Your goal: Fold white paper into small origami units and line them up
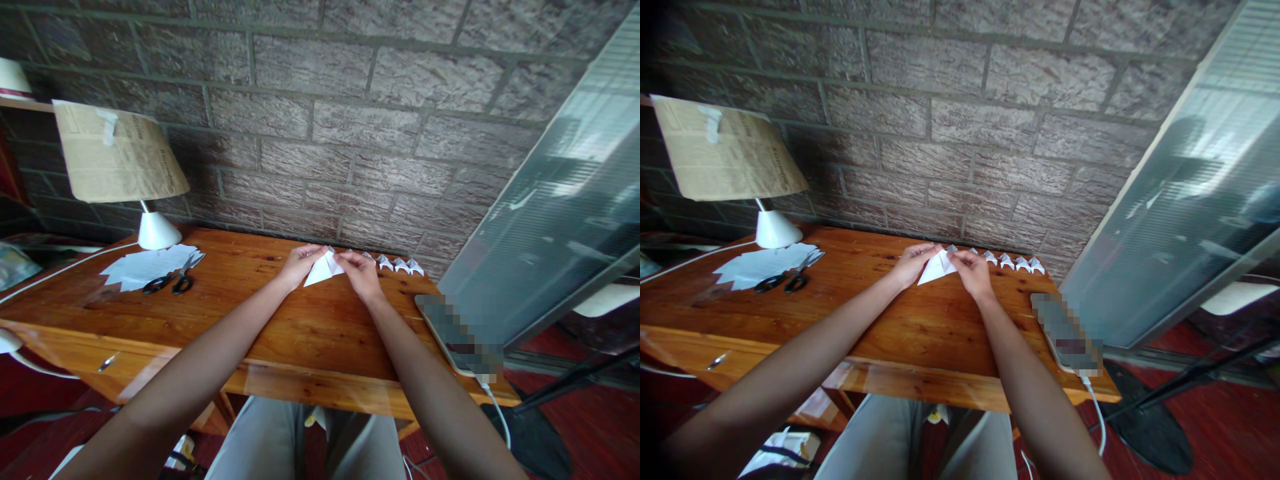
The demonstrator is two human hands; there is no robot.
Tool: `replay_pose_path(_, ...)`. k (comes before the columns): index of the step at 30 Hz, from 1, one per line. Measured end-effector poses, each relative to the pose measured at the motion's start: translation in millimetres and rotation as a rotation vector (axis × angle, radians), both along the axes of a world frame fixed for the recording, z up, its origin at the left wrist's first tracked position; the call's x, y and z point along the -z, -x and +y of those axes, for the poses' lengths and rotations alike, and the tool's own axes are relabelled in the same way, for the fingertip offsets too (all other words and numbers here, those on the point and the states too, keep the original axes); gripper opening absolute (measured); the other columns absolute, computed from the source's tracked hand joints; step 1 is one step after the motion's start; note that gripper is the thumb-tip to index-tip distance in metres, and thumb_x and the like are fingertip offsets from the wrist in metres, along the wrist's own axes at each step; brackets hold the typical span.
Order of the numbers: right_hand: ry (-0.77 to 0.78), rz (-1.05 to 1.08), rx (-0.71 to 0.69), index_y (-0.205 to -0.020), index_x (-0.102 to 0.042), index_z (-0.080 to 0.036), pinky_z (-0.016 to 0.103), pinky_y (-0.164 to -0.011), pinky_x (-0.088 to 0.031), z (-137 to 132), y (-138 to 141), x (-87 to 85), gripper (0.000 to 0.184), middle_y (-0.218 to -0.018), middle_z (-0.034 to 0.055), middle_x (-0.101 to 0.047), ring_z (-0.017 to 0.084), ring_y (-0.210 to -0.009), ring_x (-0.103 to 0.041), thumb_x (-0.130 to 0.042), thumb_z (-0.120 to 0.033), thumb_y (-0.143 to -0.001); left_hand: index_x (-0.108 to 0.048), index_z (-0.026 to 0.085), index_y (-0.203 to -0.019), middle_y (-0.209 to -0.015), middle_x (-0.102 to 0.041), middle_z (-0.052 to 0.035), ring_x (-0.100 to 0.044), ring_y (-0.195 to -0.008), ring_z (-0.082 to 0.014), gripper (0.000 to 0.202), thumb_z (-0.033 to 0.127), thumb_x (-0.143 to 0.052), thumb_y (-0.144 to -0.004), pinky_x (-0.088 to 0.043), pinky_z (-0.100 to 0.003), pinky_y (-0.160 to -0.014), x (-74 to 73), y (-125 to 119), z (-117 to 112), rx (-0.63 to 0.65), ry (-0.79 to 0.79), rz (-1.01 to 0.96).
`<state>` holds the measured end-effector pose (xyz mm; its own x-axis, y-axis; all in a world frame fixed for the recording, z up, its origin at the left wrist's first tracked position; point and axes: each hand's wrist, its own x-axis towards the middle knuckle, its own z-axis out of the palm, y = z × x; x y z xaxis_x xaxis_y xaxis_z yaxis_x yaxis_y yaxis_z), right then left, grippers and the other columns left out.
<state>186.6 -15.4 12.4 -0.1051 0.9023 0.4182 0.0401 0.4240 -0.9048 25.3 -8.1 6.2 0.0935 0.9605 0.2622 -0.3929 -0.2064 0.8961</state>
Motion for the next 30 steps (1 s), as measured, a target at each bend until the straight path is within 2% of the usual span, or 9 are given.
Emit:
replay_pose_path(5, -0.014, -0.021, -0.016, -0.073, -0.072, -0.019, 0.031, -0.069, -0.044, -2, 0, -2.1, 0.03, -0.073, 0.0014, -0.069, 0.016, -0.066, -0.058, -0.07, -0.049, -0.071, -0.073, 0.014, -0.079, -0.073, -0.07, -0.0026, -0.056, -0.059, -0.0125, 0.038, 0.047, -0.08, -0.06, -0.039, -0.024, -0.06, 0.1, 0, 0, 0.024, 0.021, -0.012)
replay_pose_path(10, -0.004, -0.052, -0.011, -0.07, -0.071, -0.019, 0.03, -0.068, -0.043, -2, -1, -3.6, 0.032, -0.07, 0.0004, -0.068, 0.015, -0.065, -0.057, -0.07, -0.051, -0.071, -0.071, 0.014, -0.071, -0.069, -0.069, -0.0031, -0.056, -0.059, -0.0132, 0.038, 0.05, -0.077, -0.062, -0.039, -0.025, -0.06, -2.0, 2, 0, -0.038, 0.009, 0.073)
replay_pose_path(15, 0.031, -0.021, -0.056, -0.069, -0.071, -0.019, 0.029, -0.07, -0.044, 1, -4, -4.6, 0.032, -0.07, -0.0002, -0.068, 0.015, -0.066, -0.057, -0.072, -0.051, -0.068, -0.072, 0.014, -0.075, -0.074, -0.071, -0.0034, -0.059, -0.067, -0.0146, 0.036, 0.043, -0.082, -0.057, -0.042, -0.026, -0.065, -5.4, 2, -3, -0.033, -0.084, 0.162)
replay_pose_path(19, 0.062, -0.007, -0.07, -0.064, -0.069, -0.02, 0.029, -0.069, -0.044, 6, -6, -3.7, 0.035, -0.067, 0.0001, -0.067, 0.015, -0.065, -0.057, -0.069, -0.055, -0.07, -0.07, 0.015, -0.075, -0.074, -0.07, -0.0036, -0.06, -0.068, -0.0157, 0.037, 0.042, -0.083, -0.054, -0.043, -0.027, -0.068, -4.4, 2, -2, -0.032, -0.06, 0.136)
replay_pose_path(25, 0.159, 0.077, 0.036, -0.077, -0.072, -0.02, 0.027, -0.063, -0.045, 9, -9, -3.9, 0.043, -0.083, 0.0054, -0.072, 0.016, -0.073, -0.061, -0.067, -0.061, -0.069, -0.068, 0.015, -0.077, -0.074, -0.068, -0.002, -0.06, -0.069, -0.0159, 0.042, 0.044, -0.085, -0.05, -0.045, -0.029, -0.069, -0.2, 4, 4, -0.072, 0.036, 0.04)
replay_pose_path(30, 0.111, 0.043, -0.018, -0.076, -0.073, -0.02, 0.027, -0.064, -0.043, 8, -9, -3.8, 0.036, -0.075, 0.0014, -0.07, 0.014, -0.068, -0.058, -0.072, -0.054, -0.066, -0.068, 0.015, -0.077, -0.072, -0.068, -0.0019, -0.059, -0.067, -0.0146, 0.041, 0.044, -0.083, -0.053, -0.043, -0.027, -0.067, -1.5, 1, 0, -0.047, -0.019, 0.111)
